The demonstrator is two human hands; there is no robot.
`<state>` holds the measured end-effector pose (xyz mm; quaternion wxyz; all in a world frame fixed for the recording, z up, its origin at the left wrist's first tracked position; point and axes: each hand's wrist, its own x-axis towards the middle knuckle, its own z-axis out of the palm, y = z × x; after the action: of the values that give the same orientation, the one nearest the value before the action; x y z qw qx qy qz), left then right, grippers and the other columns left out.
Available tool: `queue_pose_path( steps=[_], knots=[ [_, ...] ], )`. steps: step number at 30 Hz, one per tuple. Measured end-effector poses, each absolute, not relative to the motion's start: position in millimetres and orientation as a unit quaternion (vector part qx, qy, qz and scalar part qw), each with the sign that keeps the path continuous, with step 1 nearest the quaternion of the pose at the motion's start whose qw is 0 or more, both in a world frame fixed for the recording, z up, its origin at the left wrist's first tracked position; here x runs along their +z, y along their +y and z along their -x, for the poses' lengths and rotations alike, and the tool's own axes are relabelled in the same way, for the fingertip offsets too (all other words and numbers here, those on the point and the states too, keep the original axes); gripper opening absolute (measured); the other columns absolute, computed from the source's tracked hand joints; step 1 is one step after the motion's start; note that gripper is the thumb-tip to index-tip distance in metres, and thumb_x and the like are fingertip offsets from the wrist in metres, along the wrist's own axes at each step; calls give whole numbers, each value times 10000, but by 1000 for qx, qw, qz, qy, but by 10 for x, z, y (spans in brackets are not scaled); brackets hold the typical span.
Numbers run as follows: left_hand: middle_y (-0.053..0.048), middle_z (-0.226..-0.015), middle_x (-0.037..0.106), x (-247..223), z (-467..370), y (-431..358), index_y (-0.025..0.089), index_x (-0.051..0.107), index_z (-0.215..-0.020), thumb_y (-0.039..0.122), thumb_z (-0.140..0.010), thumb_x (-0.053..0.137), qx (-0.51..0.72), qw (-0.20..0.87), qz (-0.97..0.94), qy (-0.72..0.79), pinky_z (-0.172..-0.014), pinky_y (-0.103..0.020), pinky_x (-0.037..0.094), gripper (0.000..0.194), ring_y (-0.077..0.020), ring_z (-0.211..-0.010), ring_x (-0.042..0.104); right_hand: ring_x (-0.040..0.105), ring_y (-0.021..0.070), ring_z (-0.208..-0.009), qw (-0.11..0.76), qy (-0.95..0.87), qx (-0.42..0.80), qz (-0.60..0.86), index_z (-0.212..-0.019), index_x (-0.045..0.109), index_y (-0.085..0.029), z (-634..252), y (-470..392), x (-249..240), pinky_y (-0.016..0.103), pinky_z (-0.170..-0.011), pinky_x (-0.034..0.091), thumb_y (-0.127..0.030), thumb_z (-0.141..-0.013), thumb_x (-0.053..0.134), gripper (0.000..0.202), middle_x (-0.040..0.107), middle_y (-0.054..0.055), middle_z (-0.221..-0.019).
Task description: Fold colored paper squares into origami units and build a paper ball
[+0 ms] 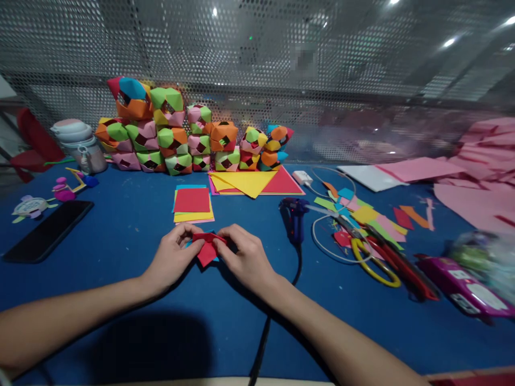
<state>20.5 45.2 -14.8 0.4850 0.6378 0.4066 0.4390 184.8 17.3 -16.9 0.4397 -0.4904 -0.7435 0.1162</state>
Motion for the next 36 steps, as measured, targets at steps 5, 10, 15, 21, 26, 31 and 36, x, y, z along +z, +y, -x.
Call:
queue_pose_path(
  steps=[5, 10, 15, 21, 26, 31, 36],
  knots=[
    [2, -820, 579, -163, -211, 456, 160, 541, -822, 185, -719, 604, 443, 517, -623, 385, -742, -235, 434, 123, -117, -788, 553, 548, 132, -658, 440, -760, 119, 463, -816, 589, -179, -1868, 170, -149, 253, -610, 426, -185, -861, 521, 82, 595, 28, -729],
    [11, -739, 557, -157, -225, 455, 152, 540, -747, 215, -718, 609, 440, 531, -600, 405, -675, -234, 421, 97, -115, -718, 531, 550, 132, -650, 446, -765, 115, 449, -805, 598, -181, -1858, 184, -158, 256, -603, 431, -180, -853, 534, 79, 597, 27, -722],
    [19, -731, 528, -194, -226, 446, 160, 511, -731, 209, -743, 595, 450, 528, -607, 389, -674, -231, 414, 98, -106, -715, 505, 549, 140, -684, 466, -742, 97, 472, -866, 582, -188, -1842, 193, -160, 266, -632, 443, -200, -837, 555, 42, 591, 23, -755],
    [21, -753, 528, -229, -228, 426, 169, 490, -749, 208, -755, 594, 446, 534, -613, 374, -685, -228, 430, 111, -102, -727, 519, 560, 130, -646, 458, -715, 165, 502, -816, 594, -184, -1839, 197, -177, 248, -604, 443, -236, -845, 546, 77, 614, 12, -737],
    [-11, -886, 599, -175, -233, 416, 167, 554, -922, 224, -748, 607, 412, 583, -594, 372, -708, -245, 454, 191, -129, -805, 568, 563, 137, -667, 455, -743, 133, 473, -812, 592, -190, -1835, 177, -179, 255, -617, 443, -207, -858, 513, 92, 606, 23, -737],
    [4, -711, 588, -183, -218, 439, 136, 615, -777, 277, -779, 570, 385, 542, -622, 414, -612, -225, 414, 148, -105, -652, 517, 556, 138, -680, 447, -770, 109, 443, -866, 586, -187, -1828, 163, -187, 256, -624, 448, -202, -862, 508, 79, 594, 32, -751],
    [33, -643, 545, -218, -219, 449, 138, 582, -741, 274, -755, 594, 389, 546, -611, 422, -567, -203, 378, 137, -85, -595, 481, 569, 137, -679, 469, -745, 117, 460, -837, 587, -186, -1823, 166, -167, 257, -634, 450, -192, -861, 503, 88, 612, 28, -754]
  ],
)
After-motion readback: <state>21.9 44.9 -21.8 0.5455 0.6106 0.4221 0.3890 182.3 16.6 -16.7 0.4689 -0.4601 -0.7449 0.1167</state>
